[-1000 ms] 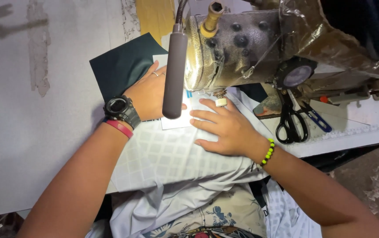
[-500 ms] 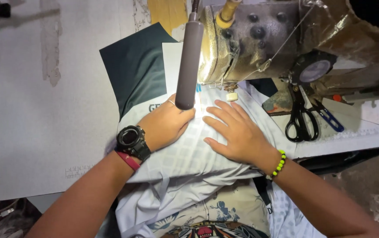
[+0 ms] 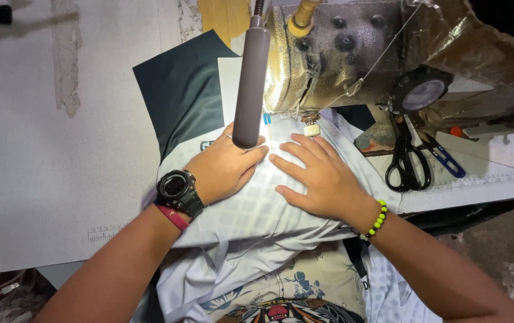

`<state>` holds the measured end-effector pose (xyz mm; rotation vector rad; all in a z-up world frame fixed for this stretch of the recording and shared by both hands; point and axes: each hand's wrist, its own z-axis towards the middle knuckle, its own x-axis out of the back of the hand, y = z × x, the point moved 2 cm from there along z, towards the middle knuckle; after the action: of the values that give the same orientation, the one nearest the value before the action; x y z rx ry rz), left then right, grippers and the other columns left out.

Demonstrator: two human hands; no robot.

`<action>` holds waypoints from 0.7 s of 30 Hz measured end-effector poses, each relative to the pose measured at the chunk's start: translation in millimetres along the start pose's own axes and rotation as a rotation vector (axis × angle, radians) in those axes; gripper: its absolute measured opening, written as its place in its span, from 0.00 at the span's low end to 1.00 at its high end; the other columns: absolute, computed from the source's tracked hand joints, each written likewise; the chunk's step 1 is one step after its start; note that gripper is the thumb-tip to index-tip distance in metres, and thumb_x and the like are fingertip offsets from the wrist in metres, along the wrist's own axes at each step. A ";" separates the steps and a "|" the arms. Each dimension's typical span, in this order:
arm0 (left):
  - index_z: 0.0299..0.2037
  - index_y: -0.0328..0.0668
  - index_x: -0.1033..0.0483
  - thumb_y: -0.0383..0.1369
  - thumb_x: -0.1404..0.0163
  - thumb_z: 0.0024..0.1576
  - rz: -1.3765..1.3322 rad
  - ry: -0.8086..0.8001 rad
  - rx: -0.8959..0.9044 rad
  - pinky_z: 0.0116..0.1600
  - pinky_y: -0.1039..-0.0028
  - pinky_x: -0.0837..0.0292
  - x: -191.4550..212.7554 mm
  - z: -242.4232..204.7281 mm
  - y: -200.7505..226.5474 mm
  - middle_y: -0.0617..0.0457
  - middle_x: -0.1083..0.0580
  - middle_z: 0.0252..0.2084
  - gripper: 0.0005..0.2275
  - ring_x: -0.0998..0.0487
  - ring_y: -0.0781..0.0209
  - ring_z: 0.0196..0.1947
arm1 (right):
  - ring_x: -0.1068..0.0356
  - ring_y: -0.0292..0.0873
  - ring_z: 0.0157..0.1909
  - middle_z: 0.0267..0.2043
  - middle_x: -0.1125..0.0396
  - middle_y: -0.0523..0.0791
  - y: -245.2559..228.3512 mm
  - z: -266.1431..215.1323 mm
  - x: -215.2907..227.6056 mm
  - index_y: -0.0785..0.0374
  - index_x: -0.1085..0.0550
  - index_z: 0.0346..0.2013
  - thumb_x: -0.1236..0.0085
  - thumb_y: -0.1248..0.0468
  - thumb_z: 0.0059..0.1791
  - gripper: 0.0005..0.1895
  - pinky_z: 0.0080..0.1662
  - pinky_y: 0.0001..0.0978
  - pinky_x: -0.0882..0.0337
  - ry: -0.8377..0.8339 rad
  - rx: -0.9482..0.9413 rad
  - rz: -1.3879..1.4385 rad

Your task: Applying labels or patches to fabric pieces using an industrial machine in a factory setting.

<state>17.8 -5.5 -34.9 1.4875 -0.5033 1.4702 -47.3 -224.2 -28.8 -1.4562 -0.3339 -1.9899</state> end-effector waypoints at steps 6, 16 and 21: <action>0.51 0.45 0.26 0.36 0.57 0.65 -0.002 0.027 -0.007 0.76 0.53 0.54 8.6 1.0 3.9 0.49 0.22 0.49 0.10 0.21 0.52 0.53 | 0.39 0.50 0.70 0.60 0.33 0.45 -1.0 0.5 1.4 0.48 0.27 0.60 0.50 0.42 0.52 0.26 0.68 0.49 0.44 -0.009 -0.005 0.009; 0.49 0.48 0.25 0.36 0.55 0.65 0.136 0.154 -0.027 0.72 0.57 0.42 -13.4 -5.2 -6.8 0.51 0.21 0.47 0.08 0.20 0.54 0.54 | 0.39 0.51 0.70 0.60 0.33 0.46 -0.1 -0.3 2.5 0.57 0.28 0.55 0.49 0.41 0.50 0.28 0.68 0.50 0.45 -0.024 -0.010 0.031; 0.45 0.47 0.24 0.35 0.53 0.65 0.116 0.215 -0.018 0.69 0.62 0.36 0.7 -0.3 4.9 0.53 0.21 0.47 0.06 0.22 0.56 0.57 | 0.38 0.51 0.70 0.60 0.33 0.46 0.5 0.1 4.1 0.58 0.28 0.55 0.50 0.41 0.51 0.28 0.68 0.50 0.45 -0.009 -0.002 0.020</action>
<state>13.7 -7.3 -32.8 1.2850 -0.4763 1.6899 -47.6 -226.0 -25.1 -1.4651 -0.3203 -1.9690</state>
